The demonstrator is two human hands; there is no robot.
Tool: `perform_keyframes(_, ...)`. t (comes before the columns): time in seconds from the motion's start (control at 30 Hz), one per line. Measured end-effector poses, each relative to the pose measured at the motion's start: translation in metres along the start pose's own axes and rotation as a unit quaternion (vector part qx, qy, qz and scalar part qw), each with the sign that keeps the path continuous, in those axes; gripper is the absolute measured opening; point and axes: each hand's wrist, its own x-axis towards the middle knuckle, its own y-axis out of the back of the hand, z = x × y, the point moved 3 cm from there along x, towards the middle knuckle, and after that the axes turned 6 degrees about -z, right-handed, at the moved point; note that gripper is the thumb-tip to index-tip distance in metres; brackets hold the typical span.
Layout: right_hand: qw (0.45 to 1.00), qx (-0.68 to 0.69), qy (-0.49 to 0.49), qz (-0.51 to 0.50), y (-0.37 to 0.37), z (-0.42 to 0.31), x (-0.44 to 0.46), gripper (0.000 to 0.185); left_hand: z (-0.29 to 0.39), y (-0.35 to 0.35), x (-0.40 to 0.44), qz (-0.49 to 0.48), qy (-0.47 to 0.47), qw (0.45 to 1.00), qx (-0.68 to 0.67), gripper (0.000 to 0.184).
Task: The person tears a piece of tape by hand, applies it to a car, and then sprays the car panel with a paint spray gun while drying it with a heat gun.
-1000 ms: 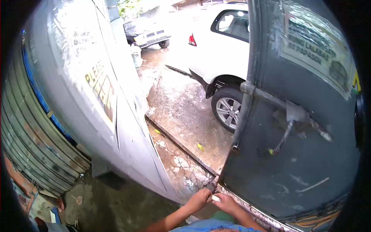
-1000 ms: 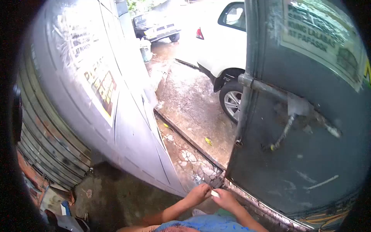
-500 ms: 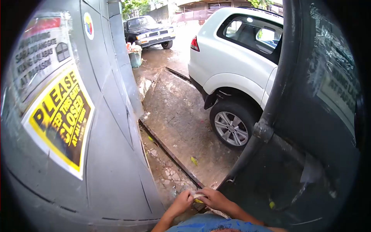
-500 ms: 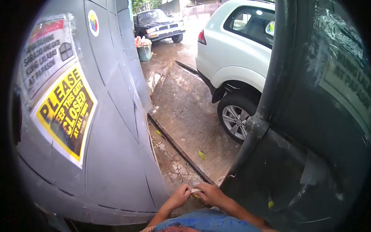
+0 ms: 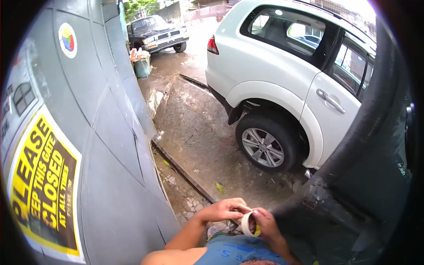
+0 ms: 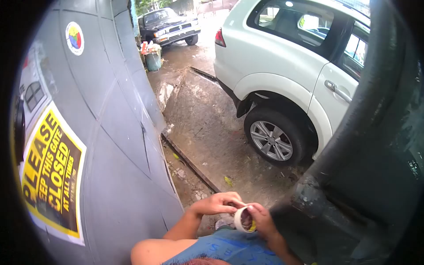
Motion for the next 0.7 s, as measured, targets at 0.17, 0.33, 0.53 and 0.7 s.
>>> perform_keyframes(0.17,0.998,0.004,0.032,0.058,0.003,-0.019,0.011,0.025,-0.007,0.033,0.038,-0.074,-0.026,0.996,-0.044,0.016)
perform_keyframes(0.33,0.994,0.077,-0.013,0.079,0.014,-0.008,0.030,0.027,-0.015,0.059,0.054,-0.113,-0.057,0.992,-0.016,0.010)
perform_keyframes(0.53,0.992,0.077,-0.034,0.090,0.013,0.013,0.061,0.028,-0.037,0.081,0.042,-0.076,0.011,0.997,-0.027,0.007)
perform_keyframes(0.7,0.978,-0.106,0.005,0.177,0.017,0.021,0.086,0.035,-0.068,0.100,0.025,0.008,0.092,0.996,0.006,0.011)
